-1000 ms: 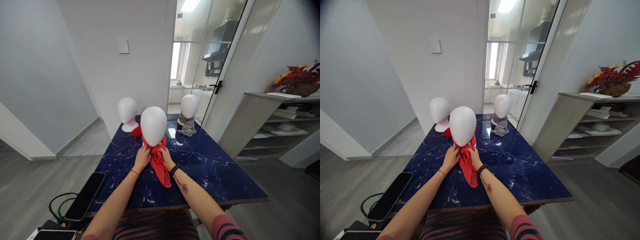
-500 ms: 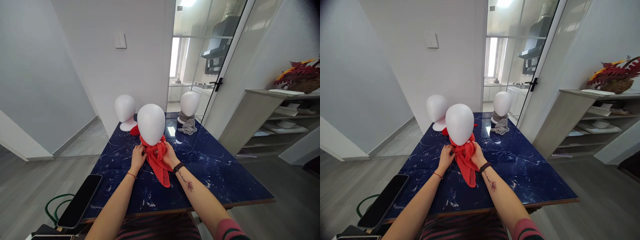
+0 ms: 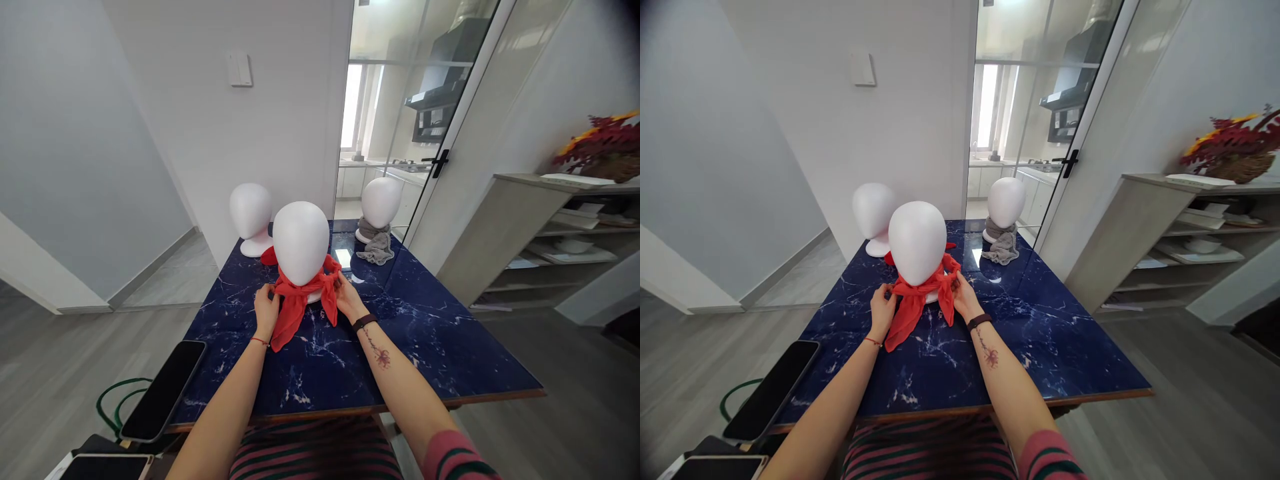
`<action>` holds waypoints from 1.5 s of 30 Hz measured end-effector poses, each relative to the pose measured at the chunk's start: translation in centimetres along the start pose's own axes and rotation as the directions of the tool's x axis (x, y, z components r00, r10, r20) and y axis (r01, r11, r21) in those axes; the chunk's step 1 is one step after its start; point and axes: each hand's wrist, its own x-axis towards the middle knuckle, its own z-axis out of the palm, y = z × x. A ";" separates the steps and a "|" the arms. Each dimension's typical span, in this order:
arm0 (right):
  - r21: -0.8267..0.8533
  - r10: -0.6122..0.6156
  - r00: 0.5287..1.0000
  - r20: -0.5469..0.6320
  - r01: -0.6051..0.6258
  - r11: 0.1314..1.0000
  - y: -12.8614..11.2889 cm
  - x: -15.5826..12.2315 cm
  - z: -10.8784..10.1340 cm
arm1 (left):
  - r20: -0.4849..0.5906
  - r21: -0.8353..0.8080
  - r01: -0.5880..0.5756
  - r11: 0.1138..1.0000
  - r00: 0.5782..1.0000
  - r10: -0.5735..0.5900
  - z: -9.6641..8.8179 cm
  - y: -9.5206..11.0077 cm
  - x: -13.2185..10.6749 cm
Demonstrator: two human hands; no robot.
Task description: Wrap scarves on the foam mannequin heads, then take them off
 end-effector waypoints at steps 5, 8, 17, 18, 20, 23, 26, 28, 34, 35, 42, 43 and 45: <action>0.082 0.062 0.998 -0.009 -0.061 0.995 1.4 -0.9 1.1 | 0.199 0.142 -0.300 0.943 0.942 0.270 -0.4 1.3 -0.8; 0.108 0.053 0.998 -0.038 -0.049 0.993 1.0 -0.8 1.0 | 0.283 0.173 -0.315 0.933 0.923 0.260 -0.5 1.5 -0.9; 0.242 0.175 0.979 -0.109 -0.145 0.959 -2.1 0.5 -0.8 | -0.027 -0.179 0.185 0.966 0.981 -0.192 0.0 -0.5 0.4; 0.257 0.190 0.976 -0.103 -0.159 0.953 -2.3 0.4 -0.7 | -0.019 -0.235 0.229 0.945 0.970 -0.240 0.0 -0.7 0.4; 0.275 0.216 0.973 -0.080 -0.187 0.943 -2.3 0.1 -0.3 | 0.005 -0.283 0.278 0.918 0.958 -0.288 0.0 -1.0 0.4; 0.257 0.281 0.959 -0.019 -0.267 0.929 -1.1 -0.8 0.8 | -0.011 -0.245 0.245 0.938 0.967 -0.255 -0.3 -0.9 0.3; 0.086 0.358 0.932 0.056 -0.361 0.928 0.9 -2.0 1.9 | 0.007 0.004 0.039 0.999 0.999 -0.039 -0.6 -0.2 -0.1; -0.120 0.342 0.932 0.116 -0.329 0.937 2.0 -2.8 2.4 | 0.075 0.220 -0.110 0.969 0.993 0.095 -0.7 0.3 -0.5; -0.458 0.243 0.926 0.289 -0.090 0.885 3.3 -3.7 2.4 | 0.290 0.380 -0.358 0.853 0.922 0.257 -1.1 1.4 -1.2; -0.455 0.255 0.926 0.278 -0.107 0.884 3.3 -3.6 2.4 | 0.343 0.359 -0.391 0.847 0.900 0.270 -1.2 1.6 -1.2; -0.297 0.236 0.962 0.138 -0.187 0.936 3.4 -3.1 1.8 | 0.641 0.033 -0.568 0.822 0.643 0.419 -1.5 3.5 -1.6; -0.289 0.234 0.964 0.128 -0.189 0.938 3.3 -3.0 1.8 | 0.656 0.004 -0.556 0.831 0.629 0.418 -1.5 3.7 -1.6; -0.253 0.217 0.971 0.101 -0.186 0.949 3.3 -3.0 1.8 | 0.639 -0.009 -0.509 0.860 0.659 0.397 -1.5 3.7 -1.4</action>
